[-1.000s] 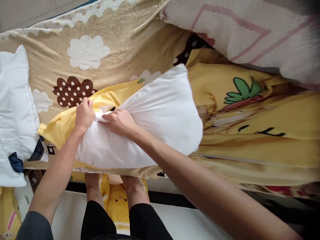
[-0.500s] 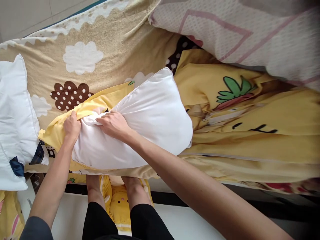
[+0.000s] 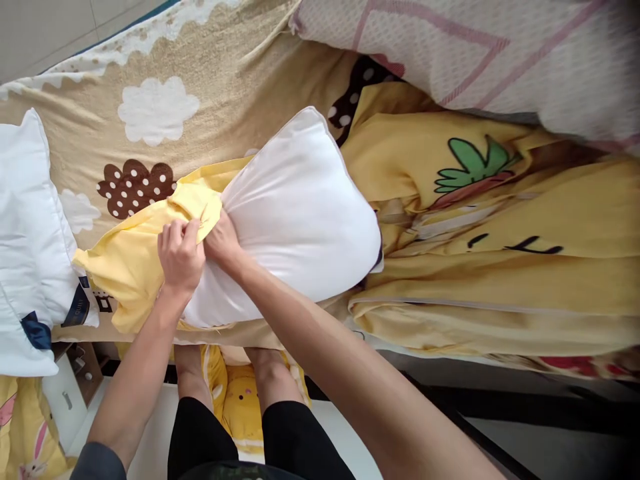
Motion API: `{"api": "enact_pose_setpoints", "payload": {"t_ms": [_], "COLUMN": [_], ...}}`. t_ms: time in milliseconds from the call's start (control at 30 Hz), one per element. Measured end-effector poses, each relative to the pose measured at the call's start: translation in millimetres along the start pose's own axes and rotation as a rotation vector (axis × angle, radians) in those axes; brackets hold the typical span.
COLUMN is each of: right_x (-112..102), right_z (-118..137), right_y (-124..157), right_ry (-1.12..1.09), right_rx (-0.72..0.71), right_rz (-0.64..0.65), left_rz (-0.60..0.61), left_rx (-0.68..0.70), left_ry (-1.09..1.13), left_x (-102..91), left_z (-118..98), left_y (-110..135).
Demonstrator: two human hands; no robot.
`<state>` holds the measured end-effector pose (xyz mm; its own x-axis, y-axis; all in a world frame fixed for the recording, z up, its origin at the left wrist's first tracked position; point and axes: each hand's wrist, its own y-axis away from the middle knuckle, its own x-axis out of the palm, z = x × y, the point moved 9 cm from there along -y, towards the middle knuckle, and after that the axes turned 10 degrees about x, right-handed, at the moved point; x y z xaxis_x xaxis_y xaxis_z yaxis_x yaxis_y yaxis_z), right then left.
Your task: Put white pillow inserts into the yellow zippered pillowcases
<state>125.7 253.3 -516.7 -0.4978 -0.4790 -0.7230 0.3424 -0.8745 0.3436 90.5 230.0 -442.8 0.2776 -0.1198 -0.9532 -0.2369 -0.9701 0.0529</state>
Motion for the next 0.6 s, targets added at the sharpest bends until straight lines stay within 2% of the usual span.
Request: {"api": "enact_pose_setpoints", "payload": {"t_ms": [67,133,233,300,367,400,433,500,600], "right_x": [-10.4,-20.1,-22.8,-2.1,36.0,55.5,72.6,95.9,105.1], "right_z": [-11.5,-14.2,-5.5,14.2,35.6,40.1,40.5,33.6,25.5], "right_y": [2.4,19.5,78.5,132.8,184.0,201.4,211.3,211.5,189.9], "right_ry": [0.028,0.056,0.063,0.056,0.078,0.088,0.086,0.043,-0.054], "right_rx": [0.004,-0.026,-0.091,-0.252,-0.460,-0.508,-0.514,-0.464,-0.471], "right_rz": [-0.011,-0.067,-0.236,-0.262,-0.167,-0.106,-0.048,0.046,0.154], "left_rz": [-0.074,-0.150,-0.256,-0.337,-0.395,-0.403,-0.397,-0.356,-0.261], "left_rx": [-0.040,-0.118,-0.268,-0.350,-0.417,-0.466,-0.549,-0.780,-1.069], "left_ry": [-0.030,-0.069,-0.118,-0.135,-0.145,-0.142,-0.124,-0.050,0.095], "left_x": [3.2,3.8,1.1,-3.6,-8.0,-8.6,-7.5,1.2,26.9], "left_z": [20.6,41.6,68.3,80.3,87.8,91.4,96.4,105.8,102.4], "left_y": [25.7,56.4,105.9,137.1,164.3,176.8,190.0,218.6,256.4]}}
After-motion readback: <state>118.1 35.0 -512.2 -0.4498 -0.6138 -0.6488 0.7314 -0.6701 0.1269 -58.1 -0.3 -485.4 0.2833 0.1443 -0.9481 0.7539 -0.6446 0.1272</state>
